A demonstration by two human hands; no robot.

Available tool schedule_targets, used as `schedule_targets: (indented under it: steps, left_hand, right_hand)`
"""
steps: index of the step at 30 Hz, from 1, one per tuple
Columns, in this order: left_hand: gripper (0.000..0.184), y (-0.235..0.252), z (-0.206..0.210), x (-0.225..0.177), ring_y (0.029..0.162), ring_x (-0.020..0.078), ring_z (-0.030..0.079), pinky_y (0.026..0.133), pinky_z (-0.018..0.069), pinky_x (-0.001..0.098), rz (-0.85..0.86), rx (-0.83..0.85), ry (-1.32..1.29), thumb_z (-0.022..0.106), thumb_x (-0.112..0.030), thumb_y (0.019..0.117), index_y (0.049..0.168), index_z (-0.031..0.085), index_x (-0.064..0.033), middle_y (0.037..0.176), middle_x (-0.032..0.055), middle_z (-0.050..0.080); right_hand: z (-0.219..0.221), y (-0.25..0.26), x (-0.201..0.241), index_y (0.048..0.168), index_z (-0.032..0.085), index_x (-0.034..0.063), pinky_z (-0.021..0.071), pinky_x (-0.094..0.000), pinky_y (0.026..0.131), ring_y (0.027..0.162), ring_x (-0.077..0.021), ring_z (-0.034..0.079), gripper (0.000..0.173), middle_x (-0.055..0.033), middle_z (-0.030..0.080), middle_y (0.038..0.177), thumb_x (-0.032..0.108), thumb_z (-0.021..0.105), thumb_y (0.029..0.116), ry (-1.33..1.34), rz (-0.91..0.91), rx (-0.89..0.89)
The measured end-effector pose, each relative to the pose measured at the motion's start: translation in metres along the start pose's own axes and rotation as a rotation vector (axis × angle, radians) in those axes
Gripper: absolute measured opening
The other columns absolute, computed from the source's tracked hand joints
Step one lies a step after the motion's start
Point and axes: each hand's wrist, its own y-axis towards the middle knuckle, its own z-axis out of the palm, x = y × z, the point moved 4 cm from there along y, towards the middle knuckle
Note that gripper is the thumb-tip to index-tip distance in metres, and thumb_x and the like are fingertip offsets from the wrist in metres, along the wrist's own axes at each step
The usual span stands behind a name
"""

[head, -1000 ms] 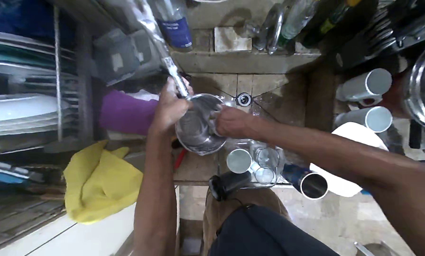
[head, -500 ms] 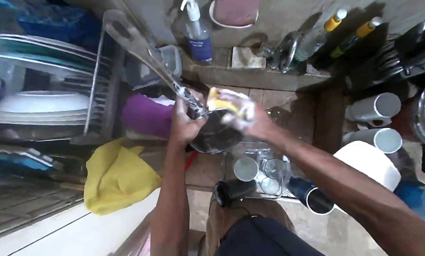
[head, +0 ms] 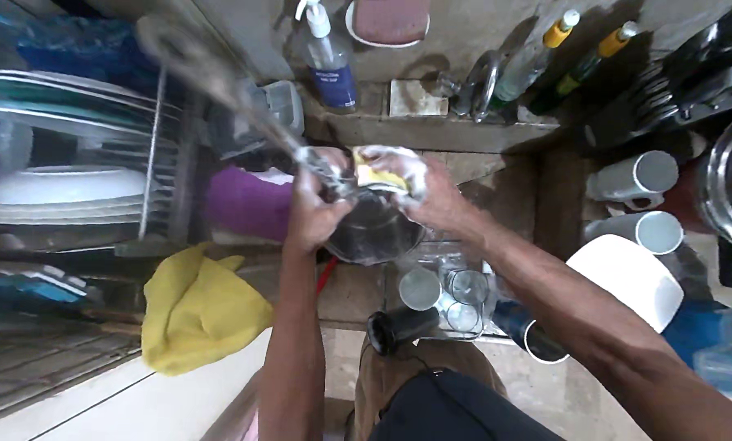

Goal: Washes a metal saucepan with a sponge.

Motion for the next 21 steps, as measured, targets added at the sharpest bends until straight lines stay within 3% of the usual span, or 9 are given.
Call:
schedule_targets:
  steps: [2,4,7,9,11,14,17,20,21]
  left_hand:
    - [0.065,0.005,0.007,-0.003,0.116,0.0197,0.062,0.097,0.0559,0.0348,-0.017,0.056,0.039,0.077,0.011,0.0692,0.128,0.05,0.0047,0.125,0.0129,0.061]
    - [0.066,0.008,-0.001,0.005,0.12,0.0237,0.061,0.103,0.0539,0.0392,-0.033,-0.027,-0.104,0.074,0.013,0.0688,0.128,0.048,0.0049,0.127,0.0144,0.061]
    - [0.059,0.007,-0.004,0.018,0.115,0.0245,0.062,0.101,0.0548,0.0442,-0.068,-0.214,-0.382,0.07,0.012,0.0711,0.123,0.048,-0.0066,0.121,0.0083,0.06]
    - [0.058,0.009,0.005,0.017,0.115,0.024,0.062,0.103,0.0538,0.0449,-0.056,-0.219,-0.404,0.067,0.014,0.0732,0.123,0.047,-0.0081,0.12,0.0075,0.061]
    - [0.059,0.015,0.012,0.009,0.115,0.0246,0.061,0.103,0.0534,0.0433,-0.047,-0.131,-0.3,0.067,0.016,0.072,0.124,0.048,-0.0027,0.119,0.0105,0.061]
    - [0.055,0.031,0.017,-0.002,0.115,0.0255,0.063,0.102,0.0539,0.0416,-0.072,-0.032,-0.088,0.069,0.013,0.0715,0.123,0.051,0.0039,0.118,0.0144,0.065]
    - [0.045,0.039,0.015,-0.012,0.113,0.0232,0.065,0.099,0.0563,0.0385,-0.116,-0.057,0.01,0.073,0.006,0.0771,0.12,0.059,0.003,0.119,0.0136,0.067]
    - [0.035,0.036,0.018,-0.025,0.104,0.018,0.068,0.088,0.059,0.0344,-0.142,-0.081,0.136,0.075,0.001,0.083,0.117,0.065,-0.0015,0.118,0.0095,0.069]
    - [0.036,0.031,0.022,-0.03,0.103,0.016,0.067,0.086,0.0584,0.0336,-0.164,-0.053,0.202,0.074,0.0,0.0846,0.119,0.065,-0.0048,0.121,0.0069,0.068]
  right_hand:
    - [-0.003,-0.003,0.003,0.127,0.07,0.007,0.0482,-0.0425,0.112,0.132,-0.0214,0.058,0.043,-0.0083,0.063,0.141,-0.001,0.067,0.0852,-0.033,-0.006,0.017]
    - [-0.006,-0.026,-0.004,0.125,0.069,0.0009,0.0492,-0.0409,0.111,0.131,-0.0224,0.059,0.036,-0.0143,0.062,0.14,0.004,0.065,0.089,0.063,0.039,-0.149]
    - [-0.007,-0.047,-0.012,0.132,0.061,-0.0009,0.05,-0.0403,0.108,0.131,-0.0237,0.058,0.045,-0.018,0.057,0.145,0.01,0.069,0.0894,0.089,0.1,-0.344]
    - [-0.014,-0.037,-0.01,0.134,0.059,0.0004,0.0509,-0.0415,0.107,0.13,-0.0242,0.058,0.047,-0.0166,0.055,0.147,0.004,0.068,0.0871,0.066,0.131,-0.327]
    - [-0.025,-0.022,-0.004,0.131,0.063,0.0027,0.0514,-0.0458,0.105,0.129,-0.0248,0.06,0.043,-0.012,0.054,0.15,-0.004,0.065,0.0882,0.024,0.177,-0.23]
    - [-0.039,-0.014,0.008,0.134,0.064,0.009,0.0532,-0.0431,0.104,0.127,-0.0192,0.061,0.044,-0.0031,0.055,0.151,-0.002,0.066,0.0909,0.085,0.23,-0.156]
    - [-0.052,-0.015,0.022,0.135,0.064,0.0158,0.0597,-0.0363,0.09,0.114,-0.016,0.067,0.044,0.001,0.062,0.142,0.012,0.074,0.0918,0.283,0.29,-0.188]
    - [-0.058,0.0,0.032,0.139,0.062,0.0199,0.0604,-0.0379,0.077,0.094,-0.0186,0.069,0.045,-0.0052,0.07,0.12,0.02,0.072,0.0959,0.277,0.373,-0.211]
    - [-0.062,0.008,0.035,0.138,0.062,0.0185,0.0568,-0.0378,0.07,0.084,-0.0181,0.066,0.04,-0.0072,0.07,0.112,0.025,0.068,0.0989,0.242,0.382,-0.24]
